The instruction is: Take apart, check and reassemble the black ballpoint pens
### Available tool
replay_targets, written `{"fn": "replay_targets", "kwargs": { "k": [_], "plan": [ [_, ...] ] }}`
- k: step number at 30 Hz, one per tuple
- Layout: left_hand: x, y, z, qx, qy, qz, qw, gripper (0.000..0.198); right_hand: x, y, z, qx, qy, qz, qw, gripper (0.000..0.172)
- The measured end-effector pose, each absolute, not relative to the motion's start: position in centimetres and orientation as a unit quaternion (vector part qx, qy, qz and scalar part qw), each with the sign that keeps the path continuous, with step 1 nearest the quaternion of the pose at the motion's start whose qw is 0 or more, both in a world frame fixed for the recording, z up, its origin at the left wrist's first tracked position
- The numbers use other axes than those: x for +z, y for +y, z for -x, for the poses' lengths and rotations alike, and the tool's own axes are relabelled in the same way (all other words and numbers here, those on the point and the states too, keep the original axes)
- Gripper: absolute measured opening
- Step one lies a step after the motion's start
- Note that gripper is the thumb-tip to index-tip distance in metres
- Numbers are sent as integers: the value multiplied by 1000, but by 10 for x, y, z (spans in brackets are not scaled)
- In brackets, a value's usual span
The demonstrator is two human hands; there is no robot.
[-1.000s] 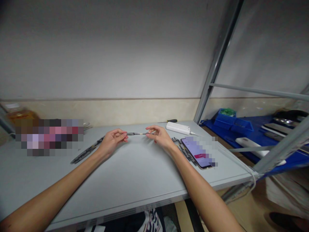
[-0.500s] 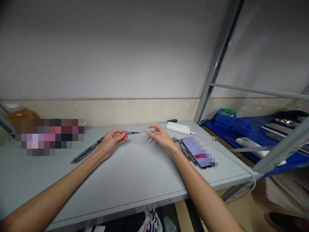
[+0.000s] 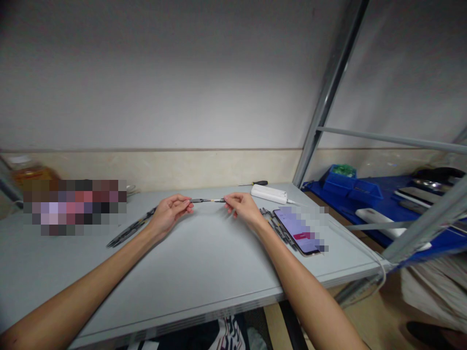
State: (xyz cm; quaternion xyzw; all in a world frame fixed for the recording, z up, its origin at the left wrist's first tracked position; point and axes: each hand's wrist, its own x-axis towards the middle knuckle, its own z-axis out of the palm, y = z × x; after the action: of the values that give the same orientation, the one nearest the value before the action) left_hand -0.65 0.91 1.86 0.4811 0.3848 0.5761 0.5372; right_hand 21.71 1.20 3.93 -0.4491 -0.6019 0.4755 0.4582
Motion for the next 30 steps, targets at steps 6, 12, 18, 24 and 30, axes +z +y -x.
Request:
{"fn": "replay_targets", "kwargs": {
  "k": [6, 12, 18, 24, 30],
  "plan": [
    [21, 7, 6, 577, 387, -491, 526, 36, 33, 19, -219, 410, -620, 424, 518, 31],
    [21, 10, 8, 590, 381, -461, 542, 32, 32, 23, -224, 373, -632, 406, 545, 27],
    [23, 12, 12, 609, 384, -434, 542, 31, 35, 24, -225, 408, -558, 411, 594, 30],
    [24, 13, 14, 620, 393, -432, 523, 30, 36, 28, -230, 395, -519, 421, 631, 29],
    [20, 16, 16, 631, 388, -421, 524, 29, 38, 26, -230, 400, -517, 431, 622, 29]
  ]
}}
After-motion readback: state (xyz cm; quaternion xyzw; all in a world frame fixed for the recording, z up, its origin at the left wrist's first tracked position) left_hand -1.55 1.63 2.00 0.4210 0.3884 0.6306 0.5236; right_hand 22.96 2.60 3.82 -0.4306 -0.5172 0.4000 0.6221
